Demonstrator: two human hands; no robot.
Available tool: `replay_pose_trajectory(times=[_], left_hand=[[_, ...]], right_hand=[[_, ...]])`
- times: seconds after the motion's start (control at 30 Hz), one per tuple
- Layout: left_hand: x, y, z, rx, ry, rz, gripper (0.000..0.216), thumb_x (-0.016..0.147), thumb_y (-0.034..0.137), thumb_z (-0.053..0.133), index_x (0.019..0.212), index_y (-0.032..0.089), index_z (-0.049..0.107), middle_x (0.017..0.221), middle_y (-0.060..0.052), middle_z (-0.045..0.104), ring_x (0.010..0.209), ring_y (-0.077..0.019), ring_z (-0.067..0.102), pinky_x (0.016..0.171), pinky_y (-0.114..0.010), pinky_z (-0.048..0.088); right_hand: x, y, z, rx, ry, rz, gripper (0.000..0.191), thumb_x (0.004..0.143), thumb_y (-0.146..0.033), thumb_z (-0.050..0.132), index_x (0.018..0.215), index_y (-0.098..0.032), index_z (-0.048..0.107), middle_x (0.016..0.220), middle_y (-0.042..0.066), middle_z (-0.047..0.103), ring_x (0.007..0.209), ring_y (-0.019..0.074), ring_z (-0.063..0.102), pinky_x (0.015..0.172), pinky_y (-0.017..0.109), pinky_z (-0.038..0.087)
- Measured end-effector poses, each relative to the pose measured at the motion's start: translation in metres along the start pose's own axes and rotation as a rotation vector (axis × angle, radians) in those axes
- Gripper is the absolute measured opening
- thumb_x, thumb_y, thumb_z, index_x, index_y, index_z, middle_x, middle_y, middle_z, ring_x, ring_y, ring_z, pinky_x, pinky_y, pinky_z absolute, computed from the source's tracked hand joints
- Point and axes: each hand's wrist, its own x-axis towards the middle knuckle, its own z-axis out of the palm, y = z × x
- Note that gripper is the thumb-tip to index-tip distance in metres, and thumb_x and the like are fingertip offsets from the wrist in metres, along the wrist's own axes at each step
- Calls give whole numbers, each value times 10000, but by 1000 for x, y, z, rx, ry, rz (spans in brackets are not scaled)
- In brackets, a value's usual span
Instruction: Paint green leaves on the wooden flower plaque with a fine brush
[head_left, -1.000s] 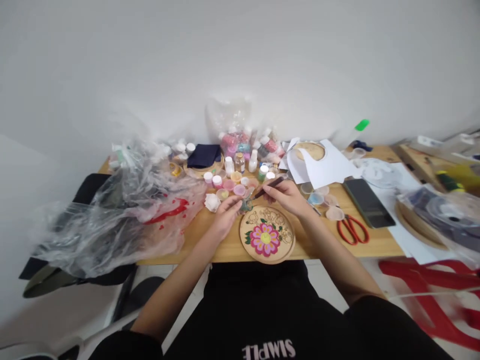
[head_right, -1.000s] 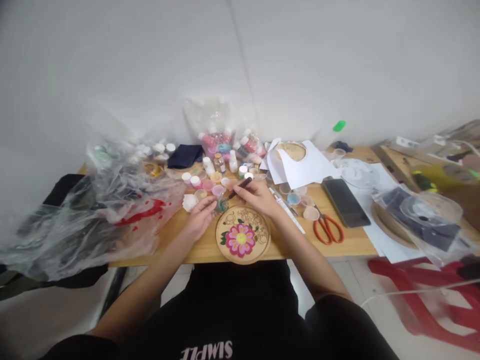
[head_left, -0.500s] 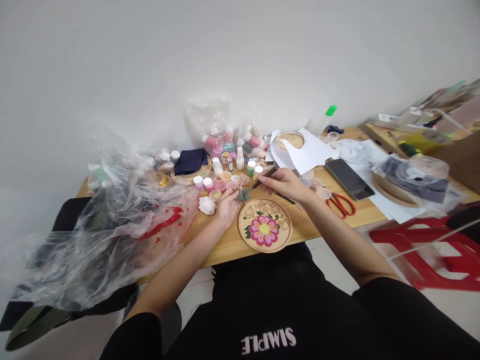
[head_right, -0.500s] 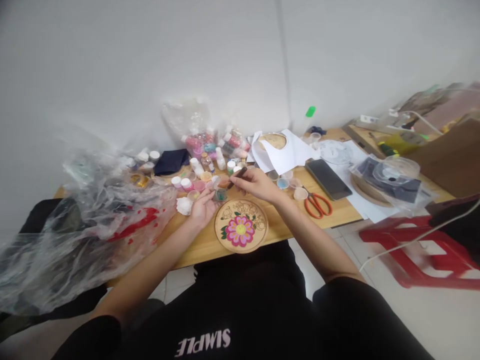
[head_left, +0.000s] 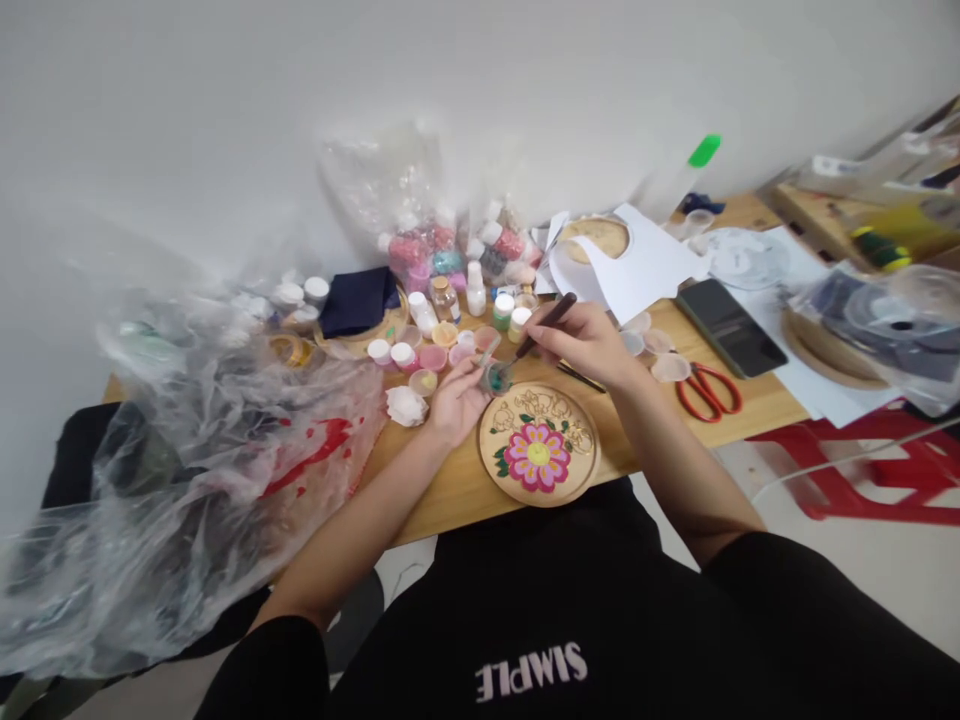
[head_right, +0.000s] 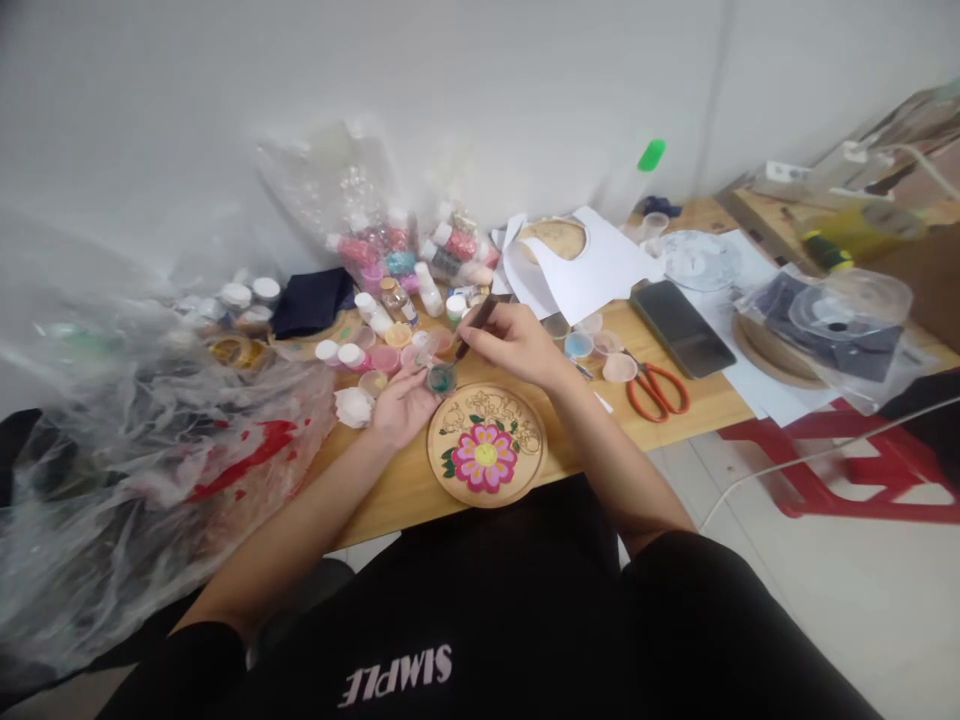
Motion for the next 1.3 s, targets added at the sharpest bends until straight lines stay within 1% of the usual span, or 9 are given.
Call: replay_pose_trajectory(times=[0.23,0.33,0.4,0.6,0.8,0.93,1.0,1.17,1.3], left_hand=[[-1,3,-5,18,4,-34,152,840,45,562,825,147,674,827,-34,671,721,-140,632,831,-343,520],[-2,6,-4,14,6,-65,173,852,53,531,836,149,675,828,-37,671,739,-142,629,842,-343,523],[-2,8,-5,24,14,-77,170,858,65,527,840,154,671,834,-34,669,745,-140,624,853,-340,518],[-2,10,-9,84,34,-108,83,860,147,592,847,179,668,867,-34,670,784,-155,618,771,-310,495],[-3,12,-11,73,34,-110,100,871,157,597,833,175,687,863,-27,684,804,-142,636,795,-294,512],[-3,12,-10,115,54,-109,110,879,187,607,854,180,714,844,-35,700,807,-150,649,811,-301,524],[-3,12,-10,124,66,-107,127,870,187,608,843,179,731,836,-42,713,804,-152,654,786,-293,533],[-3,14,-8,114,45,-102,149,857,173,608,794,182,743,818,-39,723,764,-140,657,642,-243,508],[-3,14,-6,127,69,-95,176,875,177,582,784,180,732,818,-44,717,740,-146,643,636,-260,495]], right_hand=[[1,22,4,103,115,-3,313,773,-488,671,663,-195,685,524,-28,568,417,62,454,437,239,354],[-2,26,2,147,115,-17,277,788,-427,668,654,-186,694,516,-26,559,424,54,454,442,230,350],[-3,28,1,151,95,-5,280,801,-433,669,693,-179,715,522,-25,560,439,53,460,458,229,364],[-6,30,-2,93,81,-16,329,810,-498,674,765,-180,748,607,-12,619,565,81,545,530,231,405],[-5,28,-3,28,85,-71,377,858,-502,639,764,-147,724,658,-8,623,676,99,599,604,237,424],[-4,35,-3,-26,91,-172,360,878,-471,660,780,-126,690,681,-1,623,652,95,560,611,251,430],[-4,39,-4,-60,83,-218,329,891,-439,661,796,-124,677,684,0,619,641,92,539,615,260,431],[-4,45,-6,-121,63,-244,309,934,-419,607,819,-139,666,692,1,613,623,93,517,589,260,417],[-4,47,-5,-181,74,-240,335,942,-450,592,804,-153,665,669,-1,594,628,102,508,593,264,420]])
